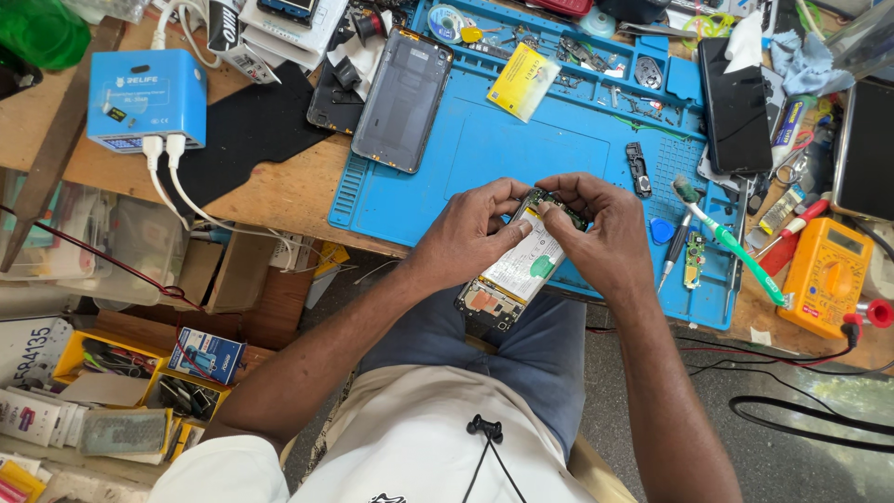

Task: The person cleans a smartphone motherboard with a brush, then uses tweezers to connect internal components. They connect a charging cable to test the device, which displays a charging screen, before disconnecting it and placing the phone on the workbench.

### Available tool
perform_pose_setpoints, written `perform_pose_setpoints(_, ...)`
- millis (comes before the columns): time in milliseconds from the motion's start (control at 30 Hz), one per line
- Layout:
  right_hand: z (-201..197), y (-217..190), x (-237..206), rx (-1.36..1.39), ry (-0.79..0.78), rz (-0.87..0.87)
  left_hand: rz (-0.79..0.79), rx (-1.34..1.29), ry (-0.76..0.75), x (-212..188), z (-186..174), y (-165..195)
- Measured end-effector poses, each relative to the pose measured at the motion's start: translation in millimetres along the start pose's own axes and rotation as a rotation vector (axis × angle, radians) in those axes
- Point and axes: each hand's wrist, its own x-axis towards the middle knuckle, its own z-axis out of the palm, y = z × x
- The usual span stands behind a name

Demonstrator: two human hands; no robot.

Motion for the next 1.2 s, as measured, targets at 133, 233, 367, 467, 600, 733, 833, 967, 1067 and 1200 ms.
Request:
perform_pose_setpoints(133, 0.9, 1.2, -1.6, -0.031, 0.011, 0.017, -0.004, 0.012, -0.002, -0.3, -0.4, -0.3)
perform_pose_setpoints(233, 1.0, 0.0, -0.8, -0.063, 0.002, 0.000, -0.017, 0.001, -0.005, 0.1, -1.1, -2.0)
perform_pose_setpoints(367, -3.6, -1.5, 4.4, -0.056, -0.080, 0.035, -0.022, 0.010, 0.018, 0.0, -0.6, -5.0)
perform_pose_setpoints(467, -5.0, -2.0, 6.0, -0.034, -0.131, 0.074, 0.036, -0.016, 0.031, -1.9, 1.4, -6.5)
perform_pose_setpoints(600, -2.1, -1.0, 3.5, -0.033, -0.146, 0.067, 0.007, 0.044, 0.045, -5.5, 2.8, -7.7)
perform_pose_setpoints(733, -1.2, 3.2, -1.4, -0.042, -0.086, 0.010, 0.023, 0.009, 0.022, -2.8, 2.2, -8.2)
perform_pose_setpoints(833, -0.3, 7.9, -4.9, 0.000, -0.019, -0.012, 0.006, -0.013, 0.012, 0.2, 2.4, -8.1)
perform_pose_setpoints(967, 4.0, 11.3, -5.3, 0.003, 0.012, 0.011, -0.025, 0.021, 0.022, 0.7, 3.2, -8.3)
perform_pose_setpoints(1067, 5.4, 9.0, -4.0, -0.026, 0.022, 0.010, -0.048, 0.029, 0.009, 0.6, 1.9, -9.5)
perform_pose_setpoints(1200, 5.0, 2.3, -13.3, -0.041, 0.098, -0.102, -0.029, -0.047, -0.004, 2.6, 0.1, -11.5)
